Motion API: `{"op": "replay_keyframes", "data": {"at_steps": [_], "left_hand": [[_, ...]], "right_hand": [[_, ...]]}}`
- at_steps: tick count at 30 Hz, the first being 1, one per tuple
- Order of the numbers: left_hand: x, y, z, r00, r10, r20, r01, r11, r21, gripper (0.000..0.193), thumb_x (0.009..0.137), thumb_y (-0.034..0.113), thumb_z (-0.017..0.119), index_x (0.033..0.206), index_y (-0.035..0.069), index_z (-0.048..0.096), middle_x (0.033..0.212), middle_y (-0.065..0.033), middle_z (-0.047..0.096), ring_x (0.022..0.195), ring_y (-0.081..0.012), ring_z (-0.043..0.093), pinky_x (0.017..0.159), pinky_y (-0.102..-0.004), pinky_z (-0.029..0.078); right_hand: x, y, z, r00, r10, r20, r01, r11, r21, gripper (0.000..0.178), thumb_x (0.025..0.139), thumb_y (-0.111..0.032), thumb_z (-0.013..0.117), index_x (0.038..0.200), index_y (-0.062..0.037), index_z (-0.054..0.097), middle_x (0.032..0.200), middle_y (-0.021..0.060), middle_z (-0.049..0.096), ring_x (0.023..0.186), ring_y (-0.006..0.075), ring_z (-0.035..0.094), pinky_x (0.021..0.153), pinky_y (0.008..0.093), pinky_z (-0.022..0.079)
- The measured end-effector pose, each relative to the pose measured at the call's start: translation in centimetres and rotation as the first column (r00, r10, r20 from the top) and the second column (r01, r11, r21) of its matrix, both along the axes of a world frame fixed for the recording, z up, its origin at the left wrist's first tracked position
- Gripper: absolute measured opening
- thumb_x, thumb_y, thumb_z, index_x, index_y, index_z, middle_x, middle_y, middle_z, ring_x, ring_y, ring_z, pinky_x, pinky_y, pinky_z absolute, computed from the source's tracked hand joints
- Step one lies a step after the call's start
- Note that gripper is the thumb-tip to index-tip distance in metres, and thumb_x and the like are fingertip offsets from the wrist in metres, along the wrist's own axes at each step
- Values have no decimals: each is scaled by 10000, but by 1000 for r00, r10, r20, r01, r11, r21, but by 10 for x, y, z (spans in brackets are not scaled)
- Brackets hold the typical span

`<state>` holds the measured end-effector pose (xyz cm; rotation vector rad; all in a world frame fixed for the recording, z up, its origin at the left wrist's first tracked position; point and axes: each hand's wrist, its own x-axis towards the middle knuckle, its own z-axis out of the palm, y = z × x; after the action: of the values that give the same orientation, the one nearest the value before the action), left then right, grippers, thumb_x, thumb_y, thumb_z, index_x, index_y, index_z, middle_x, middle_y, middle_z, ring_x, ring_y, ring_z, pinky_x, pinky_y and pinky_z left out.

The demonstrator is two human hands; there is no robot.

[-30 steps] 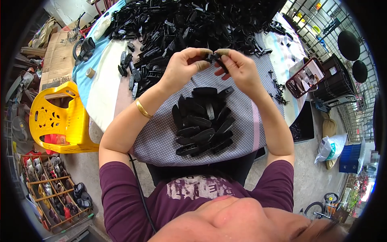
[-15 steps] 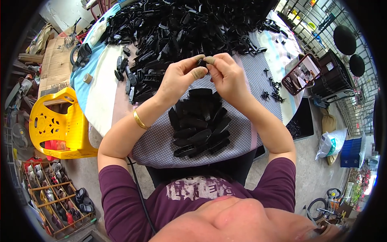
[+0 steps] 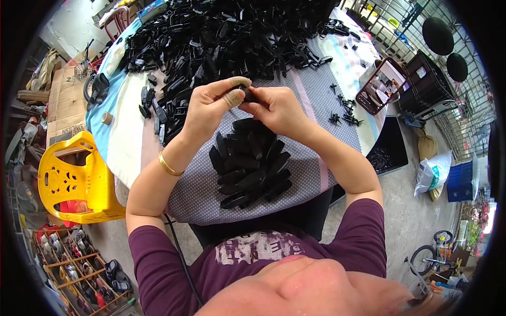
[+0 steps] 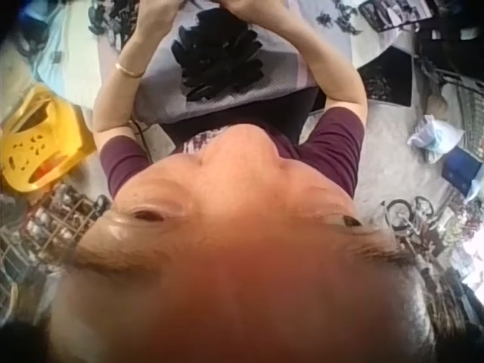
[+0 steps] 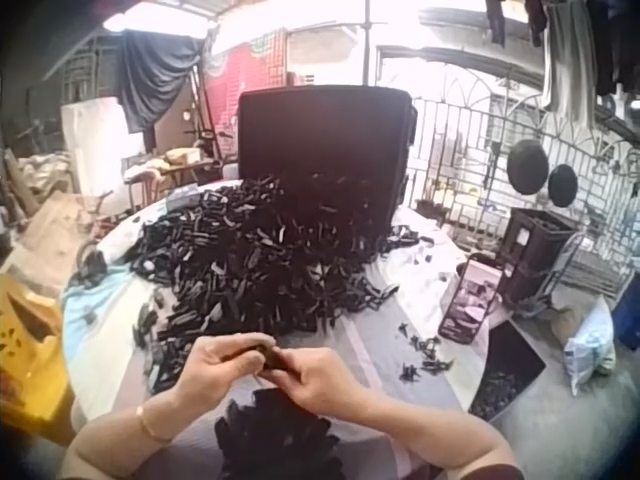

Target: Assembling small black plastic components by hand at a table.

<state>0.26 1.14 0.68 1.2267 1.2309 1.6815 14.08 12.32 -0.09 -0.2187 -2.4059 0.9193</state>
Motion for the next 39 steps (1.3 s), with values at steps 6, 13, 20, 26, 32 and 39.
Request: {"op": "replay_keyframes", "data": {"at_steps": [6,13,20,26,32,39], "left_hand": [[-3,-4,2,999,36,-13,-37,998,-58,252,824,44,618,1066,-24,612,927,-51,645,831,-83,577,743,-194,474],[40,-19,27,436,-7,-900,205,974,92,472,617,122,742,1060,33,607,873,-56,624,755,-212,553,706,-289,466],[8,1,9,379,142,-914,20,987,162,270,709,201,700,923,45,647,879,-79,613,822,-249,513,762,-342,422],[-15,46,-13,-111,211,-971,-470,850,238,295,689,282,704,812,29,617,838,-81,550,870,-241,482,748,-340,419],[-16,47,-21,-252,224,-942,-466,825,321,134,661,106,617,782,60,583,886,-66,517,896,-236,472,715,-324,408],[-18,28,-19,33,292,-956,-355,897,262,152,697,11,575,839,34,526,890,-107,547,836,-268,509,741,-350,441]], "right_hand": [[-2,19,-1,988,146,51,-136,978,-159,223,812,-142,637,966,18,616,768,86,652,665,131,618,615,250,487],[24,137,-18,905,-422,-52,420,866,270,268,837,-153,544,1076,-49,609,948,125,650,843,211,631,738,279,488],[-9,110,-40,887,-462,11,401,781,478,256,788,-193,553,992,-50,608,888,102,616,876,289,578,750,372,470],[-8,97,-40,881,-472,-38,442,790,425,333,705,-135,547,1030,-71,584,862,104,617,784,292,602,693,390,480],[-3,91,-31,874,-483,-51,474,826,306,379,659,-163,570,1026,-68,593,746,103,609,709,268,605,655,355,479],[4,92,-27,905,-411,110,389,904,177,273,666,-184,636,899,-42,649,867,110,626,764,255,584,725,322,473]]}}
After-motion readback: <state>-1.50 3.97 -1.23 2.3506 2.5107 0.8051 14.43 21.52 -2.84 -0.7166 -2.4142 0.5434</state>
